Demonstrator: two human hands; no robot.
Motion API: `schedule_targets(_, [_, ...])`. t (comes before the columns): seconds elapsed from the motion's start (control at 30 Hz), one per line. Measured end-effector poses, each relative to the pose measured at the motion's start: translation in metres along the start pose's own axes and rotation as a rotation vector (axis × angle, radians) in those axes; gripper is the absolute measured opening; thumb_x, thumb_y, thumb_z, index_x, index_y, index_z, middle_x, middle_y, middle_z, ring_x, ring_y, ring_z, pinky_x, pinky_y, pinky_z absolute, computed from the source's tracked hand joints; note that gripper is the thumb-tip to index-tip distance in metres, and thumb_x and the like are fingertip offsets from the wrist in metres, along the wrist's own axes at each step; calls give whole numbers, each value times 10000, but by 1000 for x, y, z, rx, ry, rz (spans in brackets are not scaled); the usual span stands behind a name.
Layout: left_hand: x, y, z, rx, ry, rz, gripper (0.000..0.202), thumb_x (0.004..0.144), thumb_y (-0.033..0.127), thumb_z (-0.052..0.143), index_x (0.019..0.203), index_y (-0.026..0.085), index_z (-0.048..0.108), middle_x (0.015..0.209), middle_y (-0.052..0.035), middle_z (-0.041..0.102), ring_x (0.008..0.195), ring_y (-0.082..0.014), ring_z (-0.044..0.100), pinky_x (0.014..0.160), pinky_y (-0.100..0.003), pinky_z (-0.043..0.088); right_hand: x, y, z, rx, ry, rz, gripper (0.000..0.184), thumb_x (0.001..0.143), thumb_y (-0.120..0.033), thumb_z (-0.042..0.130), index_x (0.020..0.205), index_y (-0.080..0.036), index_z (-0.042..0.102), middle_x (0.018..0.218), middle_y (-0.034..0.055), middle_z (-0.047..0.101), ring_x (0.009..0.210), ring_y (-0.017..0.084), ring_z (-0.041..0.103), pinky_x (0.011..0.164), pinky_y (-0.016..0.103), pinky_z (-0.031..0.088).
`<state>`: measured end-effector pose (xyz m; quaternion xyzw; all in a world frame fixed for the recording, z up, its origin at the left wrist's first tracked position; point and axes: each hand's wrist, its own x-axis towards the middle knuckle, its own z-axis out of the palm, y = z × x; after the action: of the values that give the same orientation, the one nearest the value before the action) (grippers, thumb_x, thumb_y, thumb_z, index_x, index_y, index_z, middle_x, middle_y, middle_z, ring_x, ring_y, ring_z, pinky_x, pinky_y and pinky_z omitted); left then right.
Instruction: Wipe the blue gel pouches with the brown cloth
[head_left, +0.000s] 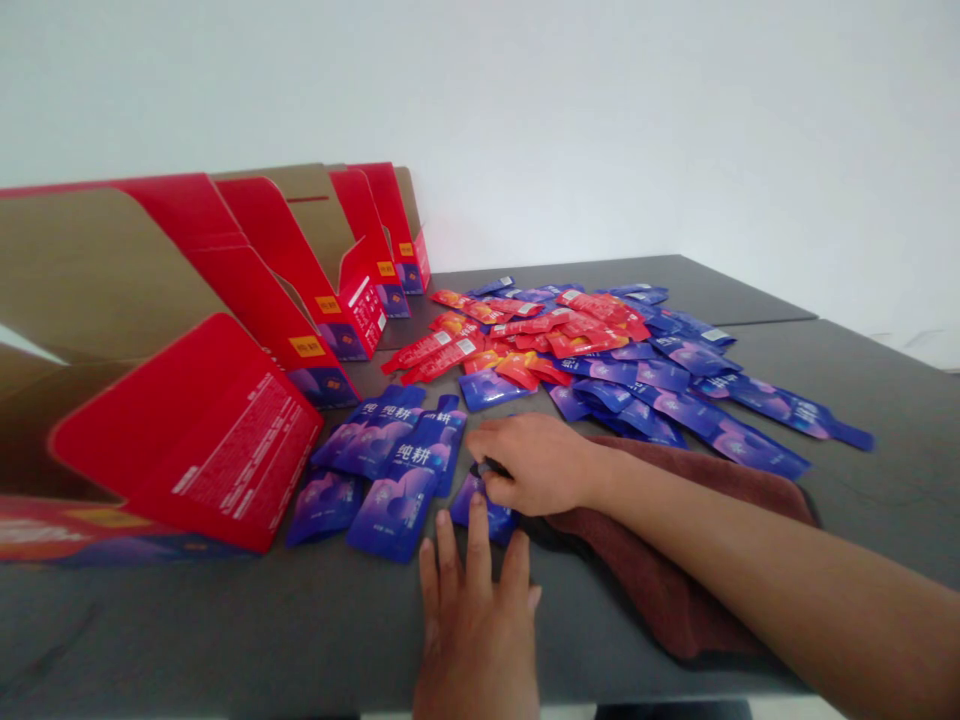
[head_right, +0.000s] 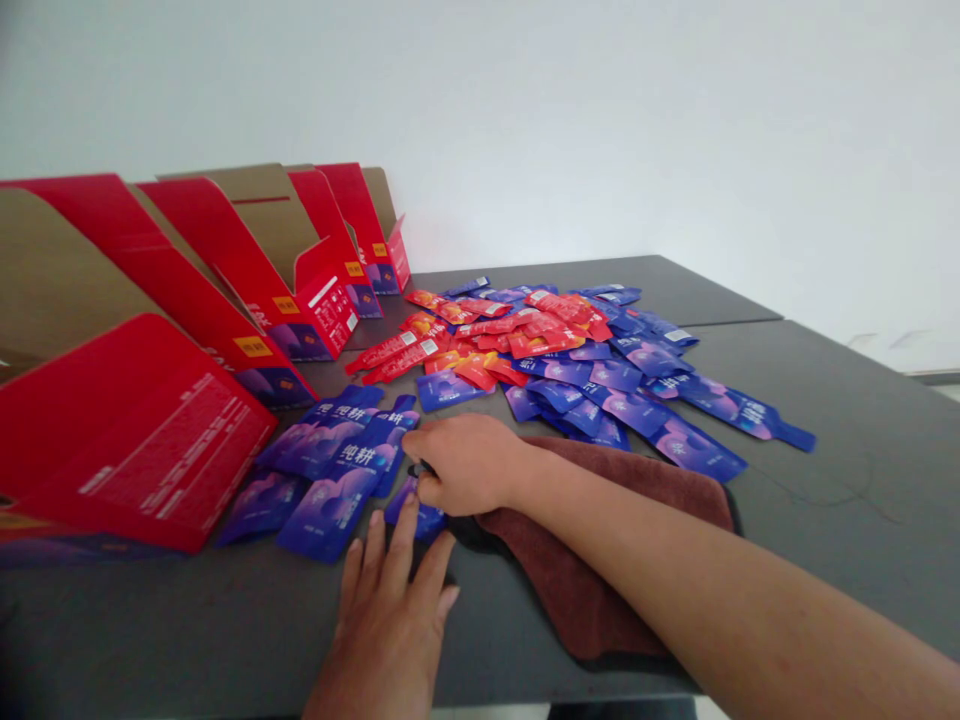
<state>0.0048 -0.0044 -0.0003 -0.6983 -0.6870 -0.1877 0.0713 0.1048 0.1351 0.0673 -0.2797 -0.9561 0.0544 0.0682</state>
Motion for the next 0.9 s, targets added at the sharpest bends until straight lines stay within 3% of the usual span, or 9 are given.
schedule_targets(0.13, [0, -1, 2, 12, -9, -4, 283, 786, 205, 643, 1048, 267, 730, 1364, -121, 580, 1263, -438, 483, 1000, -642, 427, 1, 0, -2, -64, -1, 105, 201, 835, -271, 476, 969, -168, 584, 960, 75, 674, 770, 176, 597, 593, 284, 322])
schedule_targets(0.27, [0, -1, 3, 16, -22, -4, 278, 799, 203, 630, 1050, 271, 727, 1369, -124, 575, 1274, -439, 472, 999, -653, 422, 1, 1, -2, -52, 25, 113, 182, 830, -262, 464, 947, -171, 570, 951, 76, 674, 786, 185, 600, 611, 283, 333])
schedule_targets(0.67, [0, 0, 0, 8, 20, 0, 279, 785, 192, 642, 1038, 263, 733, 1342, -119, 599, 1269, -433, 477, 1007, -628, 424, -1, 3, 0, 73, 16, -117, 129, 799, -281, 498, 866, -185, 553, 883, 42, 644, 749, 156, 558, 617, 269, 328])
schedule_targets(0.9, [-1, -1, 2, 26, 15, 8, 272, 789, 197, 635, 1037, 261, 727, 1353, -112, 589, 1272, -428, 473, 1000, -630, 428, 0, -1, -1, -36, 13, 49, 179, 827, -289, 485, 935, -177, 574, 934, 63, 664, 748, 172, 587, 590, 285, 310])
